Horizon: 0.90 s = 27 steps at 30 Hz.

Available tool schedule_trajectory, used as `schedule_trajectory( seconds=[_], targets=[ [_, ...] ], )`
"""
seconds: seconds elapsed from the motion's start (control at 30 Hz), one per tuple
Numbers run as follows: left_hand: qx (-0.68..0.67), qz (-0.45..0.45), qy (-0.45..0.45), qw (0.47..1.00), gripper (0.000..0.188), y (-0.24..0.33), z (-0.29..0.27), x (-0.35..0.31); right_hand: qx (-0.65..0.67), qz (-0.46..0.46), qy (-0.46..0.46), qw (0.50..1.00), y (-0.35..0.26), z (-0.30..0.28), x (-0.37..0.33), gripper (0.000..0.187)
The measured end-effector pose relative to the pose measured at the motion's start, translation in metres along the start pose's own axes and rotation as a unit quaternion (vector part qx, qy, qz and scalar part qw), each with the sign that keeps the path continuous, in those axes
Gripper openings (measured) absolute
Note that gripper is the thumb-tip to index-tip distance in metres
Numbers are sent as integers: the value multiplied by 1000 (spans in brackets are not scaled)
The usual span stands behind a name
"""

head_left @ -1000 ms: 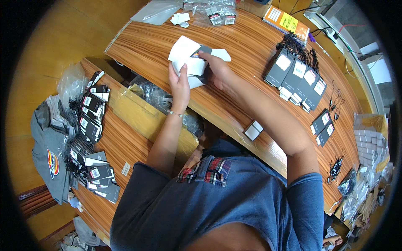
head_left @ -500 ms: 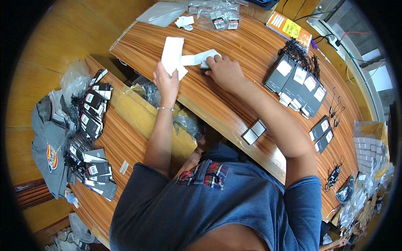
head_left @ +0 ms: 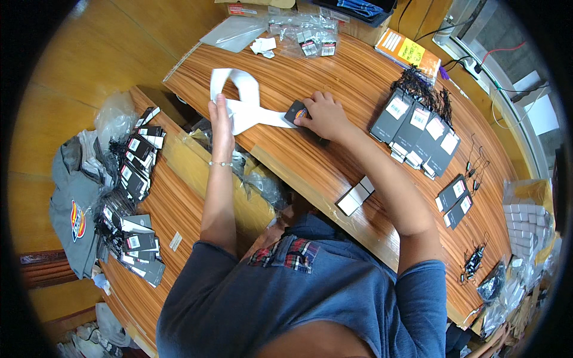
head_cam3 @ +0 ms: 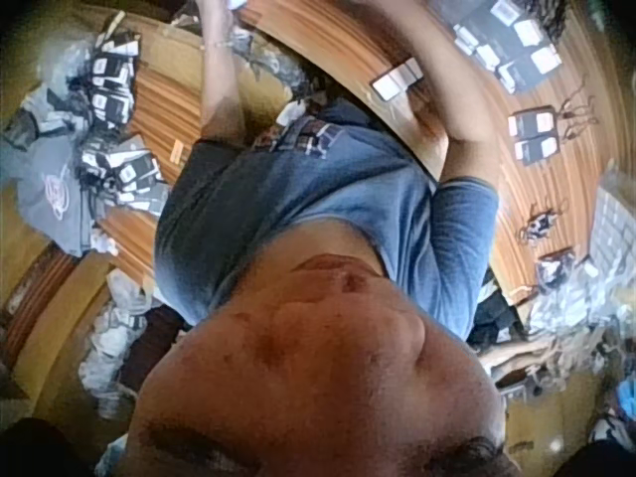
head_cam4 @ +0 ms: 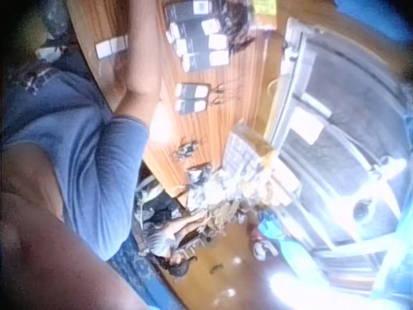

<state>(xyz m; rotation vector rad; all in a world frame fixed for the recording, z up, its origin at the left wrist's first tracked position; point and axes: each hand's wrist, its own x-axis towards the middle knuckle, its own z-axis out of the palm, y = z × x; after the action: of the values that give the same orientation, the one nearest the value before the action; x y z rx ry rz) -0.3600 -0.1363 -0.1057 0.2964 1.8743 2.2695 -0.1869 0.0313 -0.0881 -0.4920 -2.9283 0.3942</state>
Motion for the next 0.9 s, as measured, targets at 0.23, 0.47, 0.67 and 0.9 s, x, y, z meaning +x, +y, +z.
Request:
schedule_trajectory(
  seconds=[0.23,0.47,0.67,0.9],
  targets=[
    [-49,203,3,978,21,76,33,-14,100,-125,250,955,-46,-34,0,75],
    [-134,174,-115,969,33,83,68,-38,815,-100,2,570,-68,-32,41,65],
    [293,423,10,857,44,59,78,-44,765,-14,245,595,-87,-24,34,17],
    [229,469,-147,841,31,69,75,-54,785,100,110,602,-79,-31,14,22]
  ],
)
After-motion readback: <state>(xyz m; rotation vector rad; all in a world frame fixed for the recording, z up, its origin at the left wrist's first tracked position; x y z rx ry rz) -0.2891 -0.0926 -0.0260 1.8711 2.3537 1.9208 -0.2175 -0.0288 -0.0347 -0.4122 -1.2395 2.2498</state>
